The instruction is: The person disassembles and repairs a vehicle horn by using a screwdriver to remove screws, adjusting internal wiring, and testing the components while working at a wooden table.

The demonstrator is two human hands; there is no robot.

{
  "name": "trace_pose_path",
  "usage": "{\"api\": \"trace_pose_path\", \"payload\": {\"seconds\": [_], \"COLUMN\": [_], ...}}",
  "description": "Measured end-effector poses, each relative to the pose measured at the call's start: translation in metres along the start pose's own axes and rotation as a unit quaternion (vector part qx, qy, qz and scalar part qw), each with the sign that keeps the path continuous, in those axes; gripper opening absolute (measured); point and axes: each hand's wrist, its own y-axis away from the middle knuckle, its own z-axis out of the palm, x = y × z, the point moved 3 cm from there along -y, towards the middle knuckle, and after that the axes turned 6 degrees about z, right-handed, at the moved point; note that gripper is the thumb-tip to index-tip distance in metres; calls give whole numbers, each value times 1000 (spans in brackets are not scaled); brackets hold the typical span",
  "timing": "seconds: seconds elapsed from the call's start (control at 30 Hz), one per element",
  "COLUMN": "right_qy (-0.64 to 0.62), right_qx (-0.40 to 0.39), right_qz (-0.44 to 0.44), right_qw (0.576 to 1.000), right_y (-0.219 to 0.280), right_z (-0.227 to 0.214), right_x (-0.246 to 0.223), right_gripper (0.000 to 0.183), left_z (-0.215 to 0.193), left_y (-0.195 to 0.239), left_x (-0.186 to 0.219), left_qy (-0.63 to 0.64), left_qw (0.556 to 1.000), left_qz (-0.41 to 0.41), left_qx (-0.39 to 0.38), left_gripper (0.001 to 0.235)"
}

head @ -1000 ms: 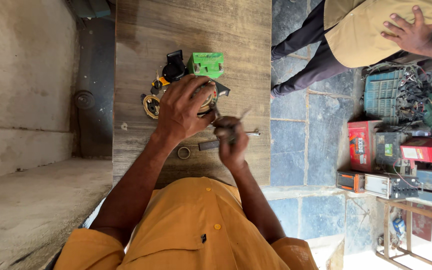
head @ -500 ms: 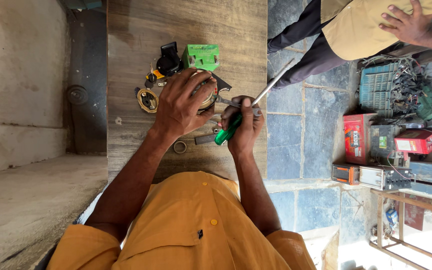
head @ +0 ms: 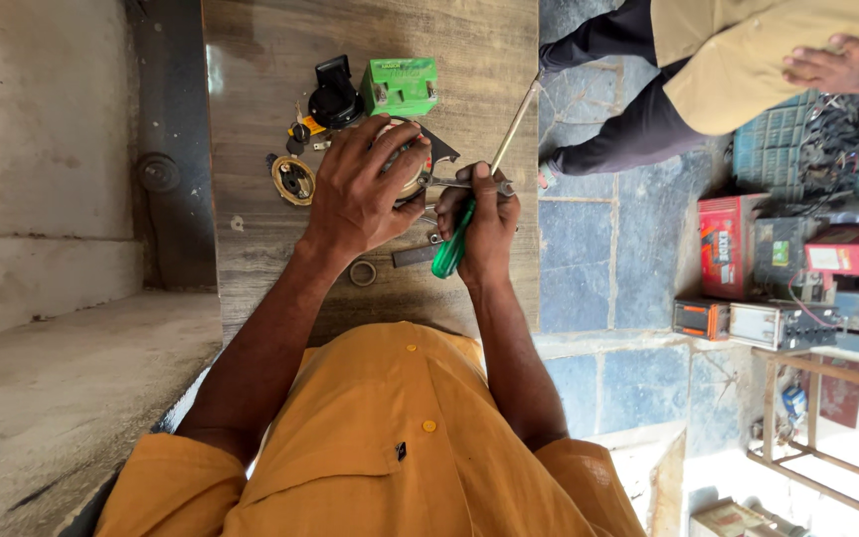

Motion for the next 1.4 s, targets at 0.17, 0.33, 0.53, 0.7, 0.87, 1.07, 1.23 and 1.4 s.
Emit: {"api": "trace_pose_path", "payload": {"seconds": [0.17, 0.33, 0.53, 0.7, 0.87, 1.07, 1.23, 1.4], "right_qy": [247, 246, 88, 51, 12, 220, 146, 78], "right_qx": [-58, -130, -42, -38, -48, -39, 18, -29], "right_qz": [-235, -424, -92, -72, -22, -171, -127, -55], "right_qw": [938, 862, 991, 995, 999, 960, 981, 995], "right_y": [27, 37, -1, -7, -15, 9, 2, -13], "right_z": [11, 16, -10, -6, -11, -5, -16, -24], "right_x": [13, 20, 20, 30, 42, 62, 71, 72], "right_gripper": [22, 25, 35, 35, 37, 33, 35, 38], "left_z": [5, 13, 18, 18, 26, 42, 46, 51], "left_y": [4, 9, 13, 14, 21, 33, 42, 43], "left_x": [-10, -15, -17, -18, -23, -31, -38, -32], "left_qy": [6, 8, 24, 48, 58, 18, 9, 22], "left_qw": [1000, 1000, 999, 998, 996, 997, 995, 994], "left_qz": [-18, -16, -21, -31, -27, -51, -69, -55], "left_qx": [-17, -1, -30, -38, -57, -59, -76, -92], "left_gripper": [68, 66, 62, 64, 61, 57, 60, 60]}}
